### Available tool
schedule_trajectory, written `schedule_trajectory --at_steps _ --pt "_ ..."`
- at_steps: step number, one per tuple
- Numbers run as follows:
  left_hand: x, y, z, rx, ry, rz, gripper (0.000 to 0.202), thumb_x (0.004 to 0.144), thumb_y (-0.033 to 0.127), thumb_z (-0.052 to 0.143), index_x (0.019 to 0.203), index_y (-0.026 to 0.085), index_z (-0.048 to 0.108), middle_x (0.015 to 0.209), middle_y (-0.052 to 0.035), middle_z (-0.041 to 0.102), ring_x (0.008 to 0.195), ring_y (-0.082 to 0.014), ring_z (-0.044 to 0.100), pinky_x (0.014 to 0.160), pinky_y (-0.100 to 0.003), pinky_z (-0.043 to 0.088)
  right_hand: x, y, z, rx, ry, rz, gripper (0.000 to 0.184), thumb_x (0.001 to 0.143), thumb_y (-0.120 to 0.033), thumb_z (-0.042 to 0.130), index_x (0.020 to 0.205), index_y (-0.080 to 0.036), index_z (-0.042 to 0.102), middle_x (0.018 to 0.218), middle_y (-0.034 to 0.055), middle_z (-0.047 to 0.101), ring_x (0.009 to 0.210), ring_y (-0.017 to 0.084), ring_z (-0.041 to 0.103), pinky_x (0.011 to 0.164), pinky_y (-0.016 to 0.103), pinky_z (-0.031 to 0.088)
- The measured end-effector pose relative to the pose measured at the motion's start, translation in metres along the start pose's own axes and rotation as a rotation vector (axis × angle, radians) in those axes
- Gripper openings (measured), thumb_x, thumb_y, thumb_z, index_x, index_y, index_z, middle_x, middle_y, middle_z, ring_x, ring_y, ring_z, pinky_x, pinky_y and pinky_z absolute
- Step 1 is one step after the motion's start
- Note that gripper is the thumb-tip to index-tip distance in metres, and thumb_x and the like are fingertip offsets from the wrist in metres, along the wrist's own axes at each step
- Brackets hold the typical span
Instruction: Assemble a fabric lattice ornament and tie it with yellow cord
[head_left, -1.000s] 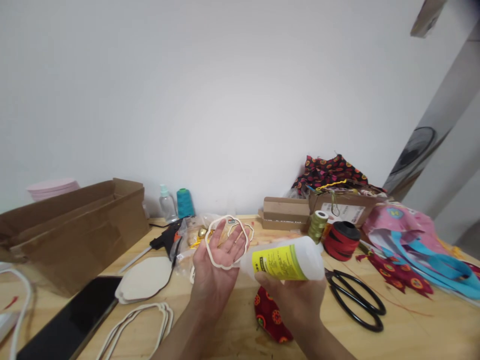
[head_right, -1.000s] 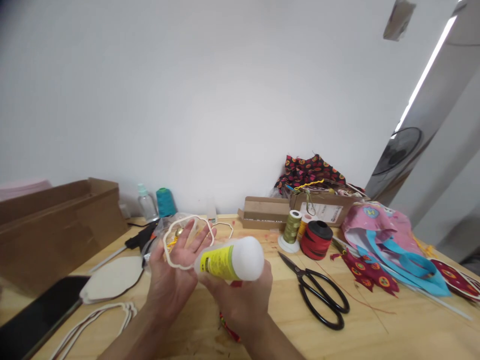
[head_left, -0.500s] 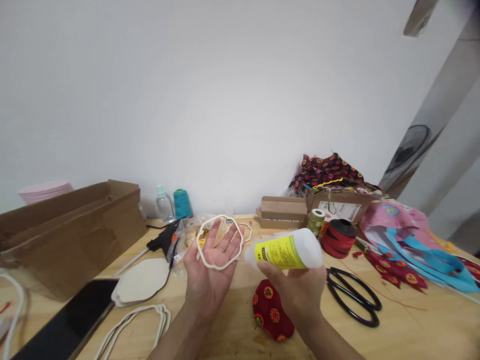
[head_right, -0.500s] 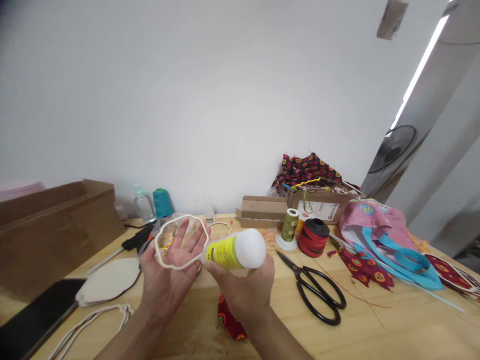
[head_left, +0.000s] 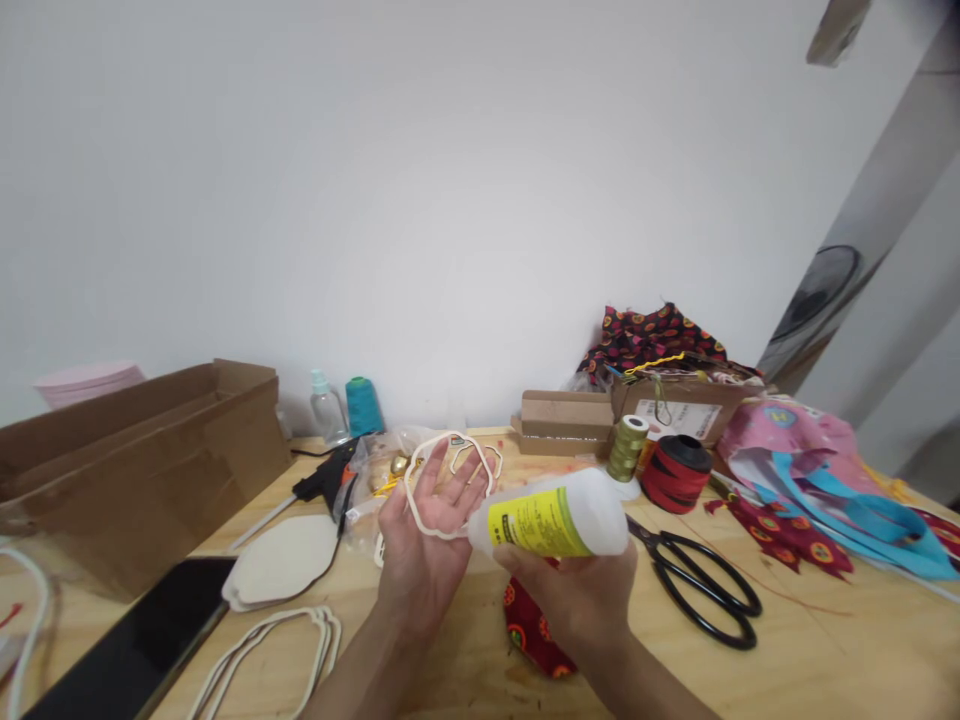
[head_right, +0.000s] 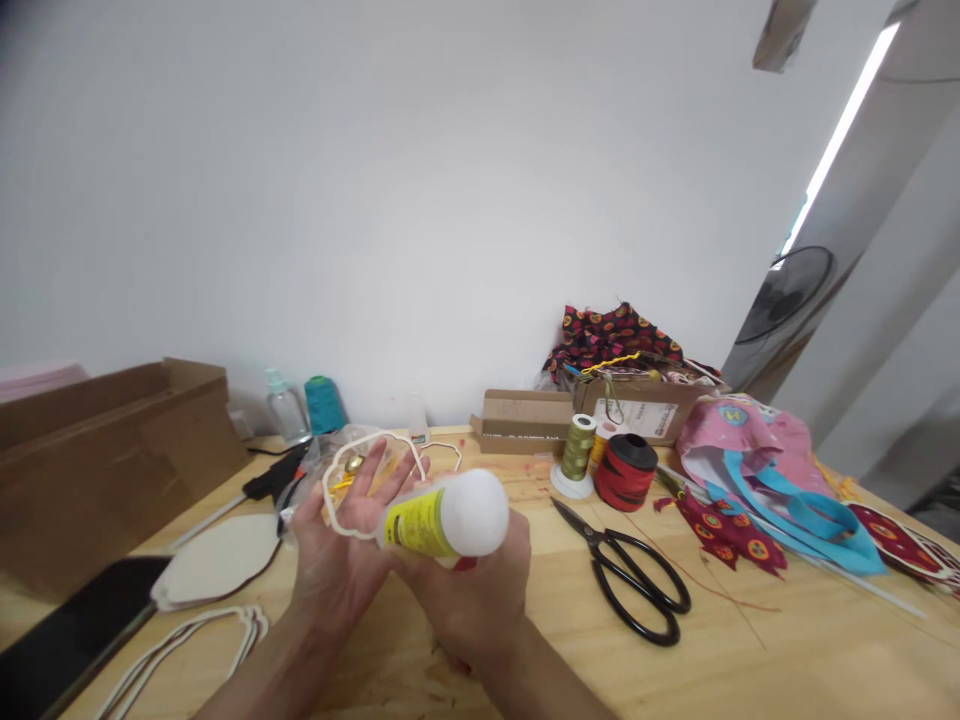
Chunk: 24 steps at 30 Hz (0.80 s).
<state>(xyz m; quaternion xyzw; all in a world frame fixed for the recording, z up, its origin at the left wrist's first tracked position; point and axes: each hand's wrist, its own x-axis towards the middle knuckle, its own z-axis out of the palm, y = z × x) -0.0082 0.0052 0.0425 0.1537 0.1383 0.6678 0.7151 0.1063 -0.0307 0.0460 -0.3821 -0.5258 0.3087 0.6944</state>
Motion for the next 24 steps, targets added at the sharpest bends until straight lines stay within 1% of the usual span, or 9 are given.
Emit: schedule_trajectory --at_steps 2,4,8,10,13,16,18,22,24 --pt "0.001 0.000 -0.003 0.013 -0.005 0.020 0.050 0.072 0.041 0.046 0.117 0.020 0.045 0.112 -0.0144 0.056 0.102 -0.0285 0.054 0.088 -0.047 0.041 0.004 0.001 -0.001 -0.022 0.052 -0.015 0.023 0.049 -0.026 0.076 0.067 -0.017 0.065 0.060 0.0038 0.069 0.053 0.021 0.064 0.050 0.028 0.055" --pt "0.003 0.001 -0.006 0.007 -0.027 0.029 0.054 0.071 0.042 0.046 0.120 0.018 0.043 0.113 -0.0157 0.055 0.103 -0.0283 0.054 0.086 -0.044 0.043 0.009 0.001 -0.003 -0.043 0.152 -0.006 0.027 0.046 -0.028 0.077 0.066 -0.016 0.064 0.058 0.0045 0.068 0.052 0.021 0.064 0.050 0.028 0.055" --pt "0.003 0.002 -0.010 -0.028 -0.054 0.033 0.057 0.070 0.041 0.047 0.121 0.016 0.042 0.110 -0.0165 0.056 0.104 -0.0278 0.054 0.084 -0.041 0.045 0.012 0.001 -0.004 0.002 0.277 0.013 0.038 0.042 -0.028 0.079 0.072 -0.014 0.062 0.065 0.0067 0.069 0.062 0.024 0.066 0.056 0.032 0.056" --pt "0.003 0.002 -0.009 -0.022 -0.048 0.031 0.057 0.071 0.041 0.046 0.122 0.016 0.041 0.110 -0.0172 0.056 0.103 -0.0281 0.054 0.084 -0.042 0.045 0.008 0.000 -0.003 0.046 0.234 0.016 0.036 0.043 -0.027 0.079 0.072 -0.015 0.062 0.065 0.0060 0.069 0.060 0.023 0.066 0.054 0.030 0.056" --pt "0.002 0.001 -0.005 -0.004 -0.018 0.019 0.054 0.073 0.041 0.044 0.121 0.018 0.041 0.111 -0.0171 0.055 0.101 -0.0286 0.056 0.085 -0.047 0.043 0.002 -0.004 -0.001 0.059 0.065 0.038 0.029 0.049 -0.025 0.076 0.074 -0.017 0.064 0.064 0.0044 0.070 0.055 0.021 0.065 0.050 0.027 0.056" --pt "0.001 0.000 -0.001 0.005 0.005 0.008 0.051 0.074 0.041 0.042 0.120 0.019 0.041 0.111 -0.0155 0.056 0.101 -0.0282 0.055 0.087 -0.049 0.040 0.000 -0.006 0.000 0.033 -0.086 0.016 0.028 0.052 -0.021 0.074 0.078 -0.019 0.065 0.069 0.0033 0.070 0.058 0.021 0.066 0.052 0.027 0.056" --pt "0.001 0.000 -0.001 0.016 0.004 0.006 0.050 0.074 0.041 0.043 0.119 0.019 0.043 0.111 -0.0153 0.056 0.101 -0.0281 0.055 0.088 -0.049 0.039 0.001 -0.004 0.000 0.015 -0.091 -0.022 0.026 0.053 -0.020 0.073 0.078 -0.020 0.065 0.070 0.0031 0.071 0.059 0.021 0.066 0.054 0.028 0.056" --pt "0.001 0.000 -0.004 0.037 0.005 0.011 0.051 0.073 0.043 0.043 0.118 0.019 0.044 0.110 -0.0155 0.056 0.101 -0.0284 0.055 0.088 -0.049 0.039 0.003 0.002 0.000 -0.011 0.014 -0.058 0.021 0.055 -0.022 0.073 0.074 -0.019 0.066 0.066 0.0032 0.070 0.057 0.020 0.065 0.054 0.028 0.056" --pt "0.001 0.000 -0.005 0.039 0.006 0.010 0.050 0.073 0.042 0.043 0.118 0.020 0.045 0.110 -0.0149 0.056 0.101 -0.0282 0.055 0.088 -0.048 0.040 0.003 0.003 0.000 -0.010 -0.006 -0.067 0.022 0.054 -0.022 0.074 0.074 -0.019 0.066 0.066 0.0028 0.070 0.058 0.020 0.065 0.055 0.027 0.056"
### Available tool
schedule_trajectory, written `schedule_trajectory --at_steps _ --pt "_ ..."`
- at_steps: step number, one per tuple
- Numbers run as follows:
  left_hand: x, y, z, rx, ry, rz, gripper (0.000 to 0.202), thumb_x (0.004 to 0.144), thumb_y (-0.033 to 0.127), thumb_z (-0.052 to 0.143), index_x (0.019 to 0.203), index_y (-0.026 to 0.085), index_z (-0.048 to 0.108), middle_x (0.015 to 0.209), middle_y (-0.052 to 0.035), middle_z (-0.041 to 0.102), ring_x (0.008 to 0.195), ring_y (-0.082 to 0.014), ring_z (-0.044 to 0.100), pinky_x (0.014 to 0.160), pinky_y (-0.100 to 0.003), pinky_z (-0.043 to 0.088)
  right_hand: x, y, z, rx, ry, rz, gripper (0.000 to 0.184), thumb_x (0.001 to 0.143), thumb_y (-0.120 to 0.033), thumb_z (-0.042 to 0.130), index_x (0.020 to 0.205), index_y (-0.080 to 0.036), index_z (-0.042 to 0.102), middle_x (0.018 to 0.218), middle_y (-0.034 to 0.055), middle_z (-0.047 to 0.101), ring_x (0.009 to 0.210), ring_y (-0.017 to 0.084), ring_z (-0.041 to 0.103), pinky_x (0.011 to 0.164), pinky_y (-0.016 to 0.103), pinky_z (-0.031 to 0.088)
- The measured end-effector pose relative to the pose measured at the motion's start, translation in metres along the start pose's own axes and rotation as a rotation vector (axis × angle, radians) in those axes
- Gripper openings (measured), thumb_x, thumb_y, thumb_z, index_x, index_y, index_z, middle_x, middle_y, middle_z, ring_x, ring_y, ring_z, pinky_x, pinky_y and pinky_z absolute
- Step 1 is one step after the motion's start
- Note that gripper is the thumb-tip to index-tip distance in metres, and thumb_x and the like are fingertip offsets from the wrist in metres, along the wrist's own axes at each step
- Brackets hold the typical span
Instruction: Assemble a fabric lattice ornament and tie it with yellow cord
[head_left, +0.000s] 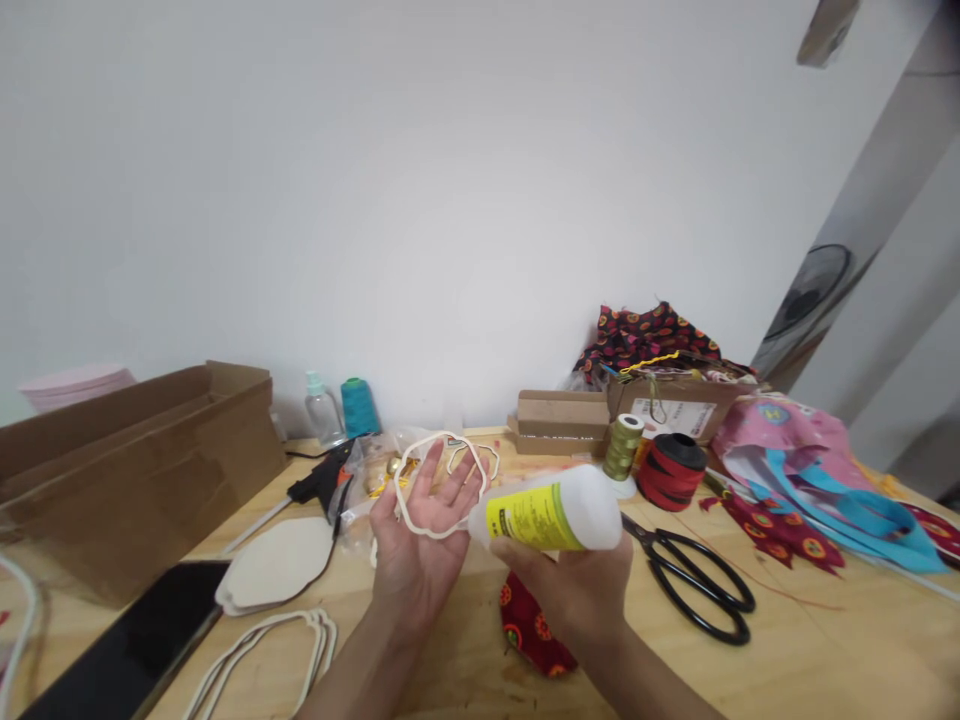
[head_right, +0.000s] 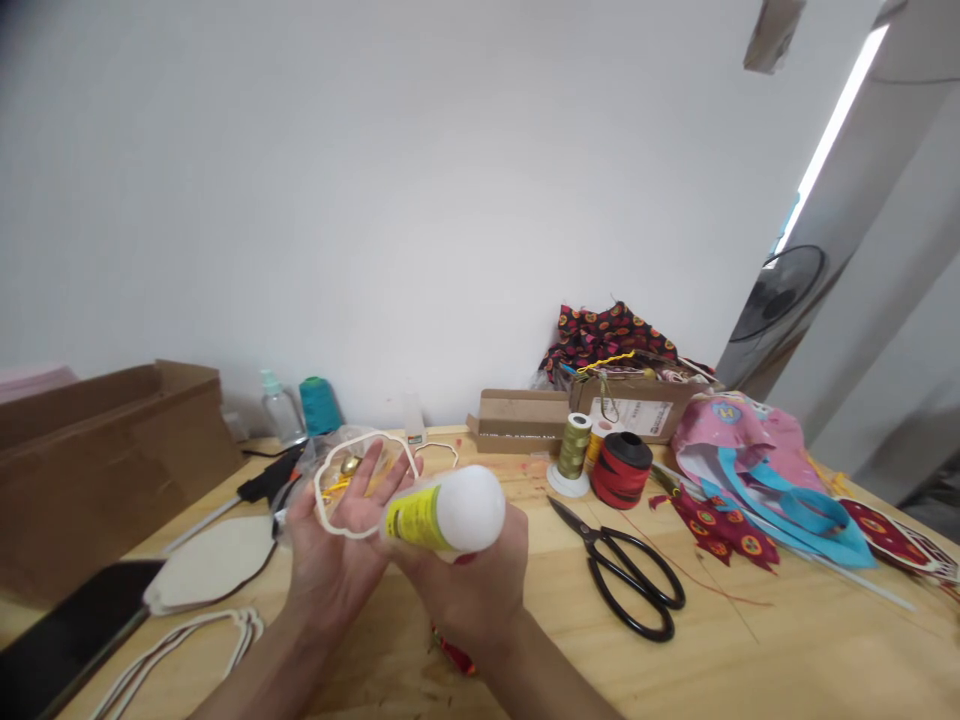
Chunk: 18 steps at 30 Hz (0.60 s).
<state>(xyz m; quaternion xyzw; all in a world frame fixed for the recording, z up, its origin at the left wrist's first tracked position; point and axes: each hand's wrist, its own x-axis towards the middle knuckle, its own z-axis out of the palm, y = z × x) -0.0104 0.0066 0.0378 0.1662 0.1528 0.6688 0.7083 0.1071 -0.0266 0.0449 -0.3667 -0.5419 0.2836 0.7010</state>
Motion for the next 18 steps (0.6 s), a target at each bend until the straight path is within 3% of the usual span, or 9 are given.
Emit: schedule_trajectory --at_steps 9,15,18 --pt "0.0022 0.0008 -0.0019 -0.014 -0.030 0.019 0.056 0.072 0.043 0.045 0.122 0.018 0.041 0.110 -0.0163 0.055 0.101 -0.0282 0.055 0.086 -0.045 0.042 0.0040 -0.0031 -0.0018 0.006 0.073 0.039 0.023 0.050 -0.024 0.076 0.070 -0.018 0.066 0.064 0.0035 0.070 0.056 0.020 0.066 0.052 0.026 0.056" --pt "0.0016 -0.0001 -0.0009 -0.019 -0.014 0.004 0.052 0.072 0.041 0.045 0.119 0.018 0.043 0.107 -0.0161 0.057 0.099 -0.0285 0.057 0.086 -0.046 0.042 0.0014 -0.0037 0.0005 0.036 0.008 0.036 0.024 0.051 -0.021 0.075 0.073 -0.019 0.066 0.065 0.0026 0.070 0.056 0.020 0.066 0.051 0.025 0.055" --pt "0.0014 0.0006 -0.0020 -0.032 -0.027 0.010 0.054 0.072 0.041 0.045 0.120 0.017 0.042 0.109 -0.0170 0.056 0.100 -0.0282 0.056 0.084 -0.043 0.044 0.0067 -0.0014 -0.0034 -0.064 0.103 0.052 0.025 0.047 -0.027 0.077 0.067 -0.017 0.065 0.061 0.0043 0.069 0.054 0.021 0.065 0.052 0.027 0.055"
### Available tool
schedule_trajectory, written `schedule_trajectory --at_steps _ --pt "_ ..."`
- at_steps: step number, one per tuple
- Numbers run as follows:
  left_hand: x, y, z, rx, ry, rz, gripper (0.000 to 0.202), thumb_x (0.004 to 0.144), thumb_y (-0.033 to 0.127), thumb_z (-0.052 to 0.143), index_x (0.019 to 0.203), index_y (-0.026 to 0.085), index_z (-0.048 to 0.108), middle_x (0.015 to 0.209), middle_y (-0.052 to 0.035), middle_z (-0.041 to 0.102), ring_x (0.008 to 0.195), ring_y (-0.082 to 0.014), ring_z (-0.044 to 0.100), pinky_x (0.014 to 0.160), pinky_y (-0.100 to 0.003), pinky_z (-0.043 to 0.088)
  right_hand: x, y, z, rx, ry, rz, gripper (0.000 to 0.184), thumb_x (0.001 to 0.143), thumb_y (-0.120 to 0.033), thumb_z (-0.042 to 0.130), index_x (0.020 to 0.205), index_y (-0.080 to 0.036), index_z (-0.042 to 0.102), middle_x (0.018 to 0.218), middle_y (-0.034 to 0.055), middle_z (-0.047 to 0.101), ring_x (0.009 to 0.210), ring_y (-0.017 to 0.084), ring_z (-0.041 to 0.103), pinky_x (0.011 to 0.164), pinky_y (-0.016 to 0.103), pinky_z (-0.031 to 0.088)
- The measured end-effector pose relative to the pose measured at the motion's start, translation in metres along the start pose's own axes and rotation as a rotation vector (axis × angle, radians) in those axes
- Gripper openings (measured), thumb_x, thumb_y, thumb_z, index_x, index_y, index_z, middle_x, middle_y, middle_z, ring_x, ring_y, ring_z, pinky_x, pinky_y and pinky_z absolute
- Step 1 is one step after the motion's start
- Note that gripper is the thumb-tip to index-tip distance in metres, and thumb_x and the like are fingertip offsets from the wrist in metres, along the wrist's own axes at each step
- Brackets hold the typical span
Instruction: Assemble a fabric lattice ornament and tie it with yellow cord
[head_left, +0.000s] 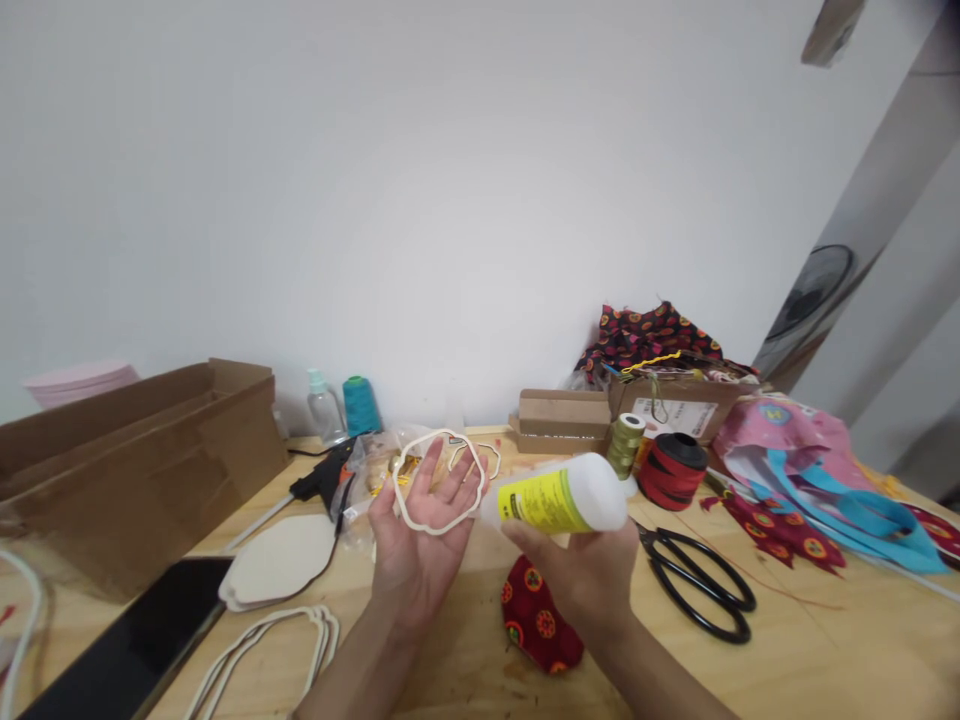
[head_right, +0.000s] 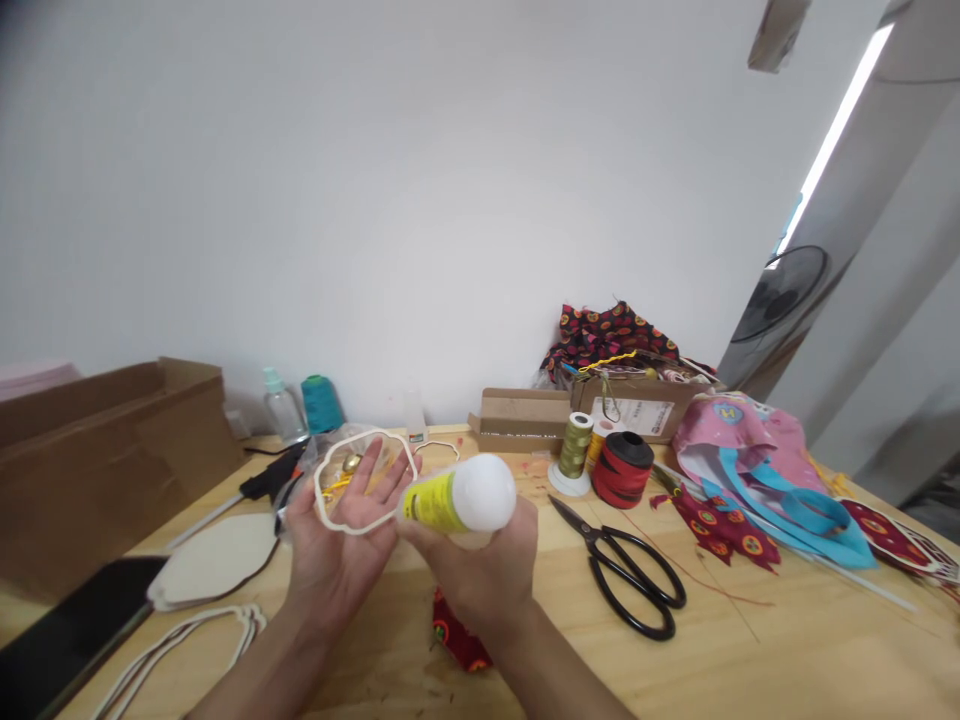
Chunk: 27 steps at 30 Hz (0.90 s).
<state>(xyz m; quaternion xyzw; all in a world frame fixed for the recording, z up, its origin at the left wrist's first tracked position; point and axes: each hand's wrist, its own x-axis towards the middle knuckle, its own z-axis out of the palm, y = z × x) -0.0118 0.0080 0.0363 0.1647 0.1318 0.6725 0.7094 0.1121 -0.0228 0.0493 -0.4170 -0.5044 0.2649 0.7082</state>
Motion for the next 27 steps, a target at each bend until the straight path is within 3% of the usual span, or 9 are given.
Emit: schedule_trajectory --at_steps 4,9,14,20,27 --pt "0.0007 0.0003 -0.0031 -0.012 -0.006 -0.003 0.056 0.070 0.042 0.046 0.121 0.016 0.042 0.108 -0.0167 0.056 0.101 -0.0282 0.055 0.081 -0.041 0.047 0.0046 0.0014 -0.0026 -0.005 0.122 0.027 0.033 0.044 -0.032 0.078 0.069 -0.014 0.064 0.063 0.0068 0.069 0.058 0.023 0.065 0.056 0.032 0.055" --pt "0.0016 -0.0007 -0.0053 0.002 -0.020 -0.010 0.057 0.070 0.043 0.047 0.121 0.017 0.042 0.110 -0.0171 0.055 0.100 -0.0289 0.056 0.081 -0.043 0.047 -0.0001 0.0009 -0.0002 0.076 -0.019 -0.003 0.027 0.049 -0.030 0.077 0.069 -0.017 0.065 0.062 0.0044 0.069 0.056 0.021 0.065 0.052 0.029 0.055" --pt "0.0022 0.0000 -0.0046 -0.012 -0.016 -0.002 0.057 0.072 0.042 0.046 0.121 0.015 0.042 0.109 -0.0182 0.056 0.101 -0.0282 0.056 0.079 -0.040 0.048 0.0022 0.0052 -0.0036 -0.026 0.044 -0.013 0.029 0.048 -0.033 0.077 0.068 -0.016 0.064 0.063 0.0050 0.068 0.058 0.022 0.064 0.058 0.032 0.055" --pt "0.0014 -0.0001 -0.0046 -0.006 -0.032 -0.015 0.056 0.071 0.044 0.045 0.120 0.015 0.043 0.105 -0.0180 0.058 0.096 -0.0276 0.058 0.076 -0.040 0.050 0.0037 0.0072 -0.0044 -0.003 -0.020 -0.039 0.027 0.049 -0.032 0.077 0.068 -0.017 0.064 0.062 0.0037 0.067 0.058 0.020 0.064 0.058 0.031 0.055" --pt "-0.0009 0.0014 0.0002 -0.003 -0.013 -0.037 0.054 0.072 0.044 0.043 0.117 0.014 0.045 0.098 -0.0176 0.060 0.088 -0.0256 0.061 0.072 -0.036 0.051 0.0062 0.0085 -0.0071 -0.036 0.062 -0.039 0.034 0.049 -0.035 0.076 0.074 -0.015 0.064 0.068 0.0064 0.069 0.062 0.022 0.065 0.060 0.034 0.055"
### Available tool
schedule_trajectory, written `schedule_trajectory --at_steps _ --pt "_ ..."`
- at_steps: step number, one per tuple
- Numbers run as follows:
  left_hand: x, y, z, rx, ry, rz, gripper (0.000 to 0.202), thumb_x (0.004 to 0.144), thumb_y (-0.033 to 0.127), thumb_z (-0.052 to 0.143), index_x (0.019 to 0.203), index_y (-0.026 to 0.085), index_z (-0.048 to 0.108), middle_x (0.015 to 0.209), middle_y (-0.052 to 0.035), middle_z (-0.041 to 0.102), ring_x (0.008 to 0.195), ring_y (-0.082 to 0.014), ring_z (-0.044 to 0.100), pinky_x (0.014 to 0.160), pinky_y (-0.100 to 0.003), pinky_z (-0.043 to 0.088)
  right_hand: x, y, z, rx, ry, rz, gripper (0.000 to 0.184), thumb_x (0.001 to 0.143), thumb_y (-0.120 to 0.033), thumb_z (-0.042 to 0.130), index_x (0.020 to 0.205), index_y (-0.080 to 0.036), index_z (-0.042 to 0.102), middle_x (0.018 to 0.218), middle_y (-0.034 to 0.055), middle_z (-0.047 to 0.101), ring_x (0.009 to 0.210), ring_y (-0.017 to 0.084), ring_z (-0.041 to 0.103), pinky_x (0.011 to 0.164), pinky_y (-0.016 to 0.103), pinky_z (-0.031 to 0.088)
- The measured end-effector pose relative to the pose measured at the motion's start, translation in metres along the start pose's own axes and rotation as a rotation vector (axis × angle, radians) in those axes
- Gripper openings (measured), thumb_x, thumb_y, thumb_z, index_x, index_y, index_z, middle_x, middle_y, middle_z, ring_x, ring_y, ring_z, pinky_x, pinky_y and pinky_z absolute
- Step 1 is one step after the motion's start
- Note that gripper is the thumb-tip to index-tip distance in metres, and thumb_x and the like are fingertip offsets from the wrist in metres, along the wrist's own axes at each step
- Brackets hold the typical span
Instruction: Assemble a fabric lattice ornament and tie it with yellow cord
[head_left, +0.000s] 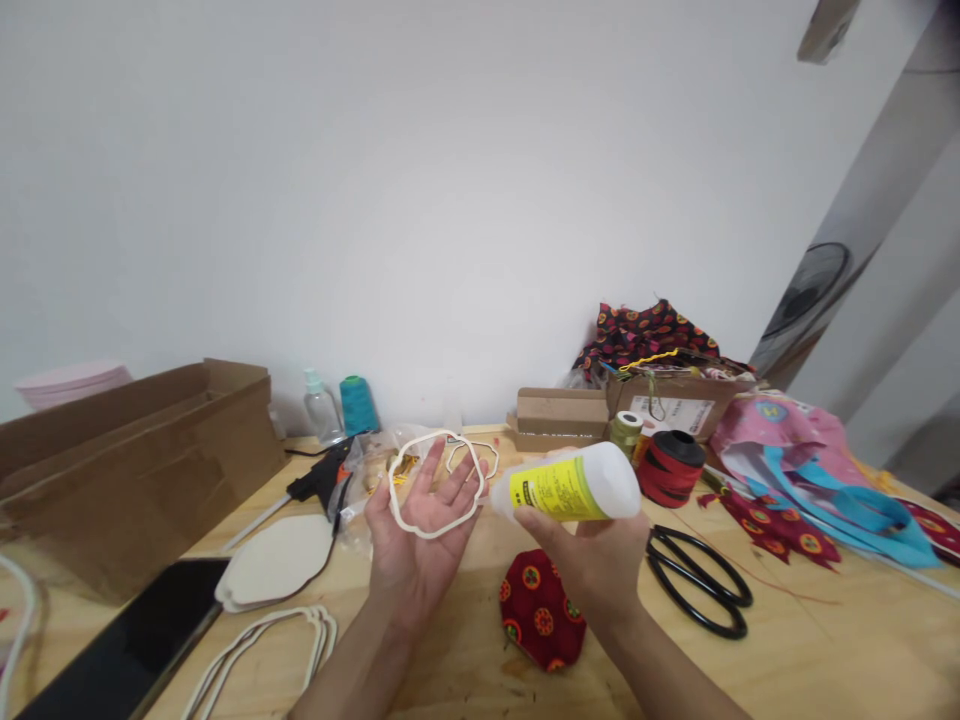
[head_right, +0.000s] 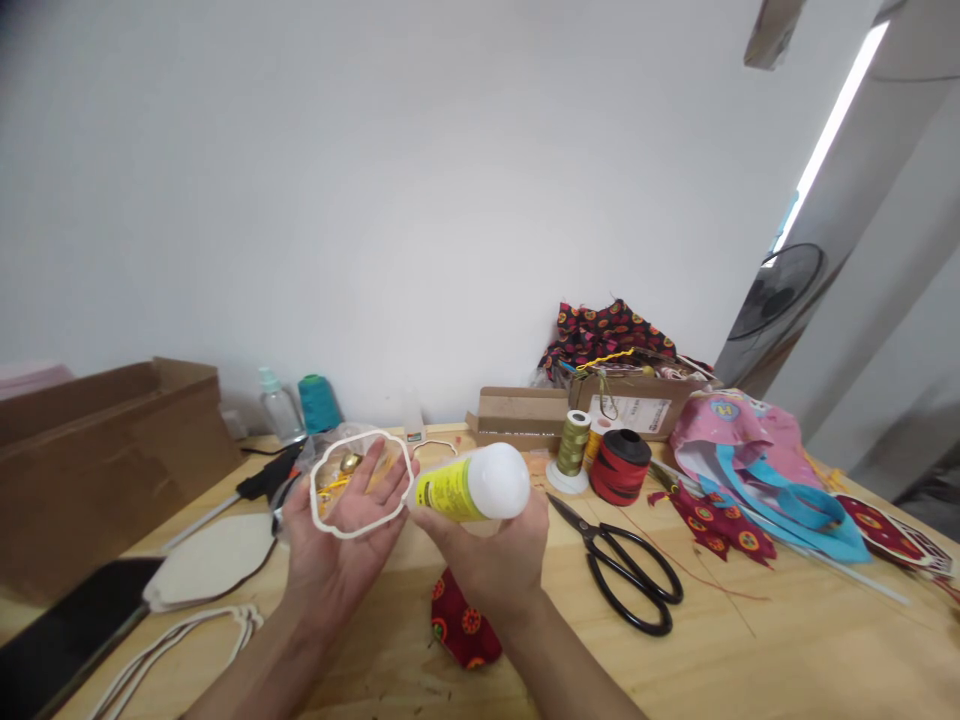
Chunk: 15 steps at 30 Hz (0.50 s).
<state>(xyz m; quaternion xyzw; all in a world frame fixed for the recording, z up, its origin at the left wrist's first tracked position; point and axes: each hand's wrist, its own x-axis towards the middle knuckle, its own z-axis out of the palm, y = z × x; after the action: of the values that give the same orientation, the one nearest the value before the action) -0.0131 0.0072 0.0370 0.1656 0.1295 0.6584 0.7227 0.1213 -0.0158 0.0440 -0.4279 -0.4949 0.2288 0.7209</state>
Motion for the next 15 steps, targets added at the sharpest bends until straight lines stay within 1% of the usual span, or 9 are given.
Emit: schedule_trajectory --at_steps 5,10,11,14,15 --pt "0.0002 -0.0005 0.0006 0.006 -0.013 -0.020 0.054 0.073 0.045 0.043 0.117 0.014 0.044 0.098 -0.0181 0.061 0.090 -0.0255 0.061 0.072 -0.035 0.051 -0.0011 0.0000 -0.0006 0.039 -0.035 -0.025 0.034 0.051 -0.032 0.076 0.078 -0.016 0.065 0.075 0.0072 0.070 0.069 0.023 0.066 0.067 0.035 0.054" --pt "0.0027 -0.0011 -0.0013 0.014 -0.022 -0.009 0.053 0.074 0.045 0.042 0.116 0.014 0.045 0.098 -0.0182 0.061 0.090 -0.0254 0.061 0.073 -0.036 0.051 -0.0008 -0.0034 0.0000 0.102 -0.172 -0.028 0.024 0.054 -0.030 0.075 0.072 -0.017 0.065 0.066 0.0039 0.070 0.058 0.019 0.065 0.056 0.028 0.056" --pt "0.0027 -0.0011 -0.0013 0.016 -0.018 -0.011 0.053 0.074 0.045 0.042 0.116 0.014 0.045 0.098 -0.0181 0.062 0.090 -0.0254 0.061 0.072 -0.036 0.051 -0.0004 -0.0037 0.0000 0.093 -0.164 -0.037 0.024 0.053 -0.029 0.075 0.071 -0.017 0.065 0.066 0.0039 0.070 0.058 0.019 0.065 0.057 0.027 0.056" --pt "0.0018 -0.0008 -0.0013 0.020 -0.009 -0.013 0.053 0.074 0.045 0.041 0.117 0.014 0.044 0.097 -0.0184 0.062 0.089 -0.0253 0.061 0.072 -0.036 0.051 0.0009 -0.0042 0.0001 0.036 -0.080 -0.058 0.029 0.050 -0.029 0.077 0.073 -0.017 0.064 0.069 0.0052 0.070 0.062 0.020 0.066 0.062 0.029 0.055" --pt "0.0016 -0.0008 -0.0016 0.020 -0.008 -0.011 0.053 0.074 0.045 0.041 0.117 0.014 0.044 0.097 -0.0186 0.062 0.090 -0.0257 0.061 0.072 -0.036 0.051 0.0010 -0.0044 0.0002 0.031 -0.075 -0.060 0.029 0.050 -0.029 0.077 0.073 -0.017 0.064 0.069 0.0051 0.070 0.062 0.020 0.066 0.062 0.029 0.055"
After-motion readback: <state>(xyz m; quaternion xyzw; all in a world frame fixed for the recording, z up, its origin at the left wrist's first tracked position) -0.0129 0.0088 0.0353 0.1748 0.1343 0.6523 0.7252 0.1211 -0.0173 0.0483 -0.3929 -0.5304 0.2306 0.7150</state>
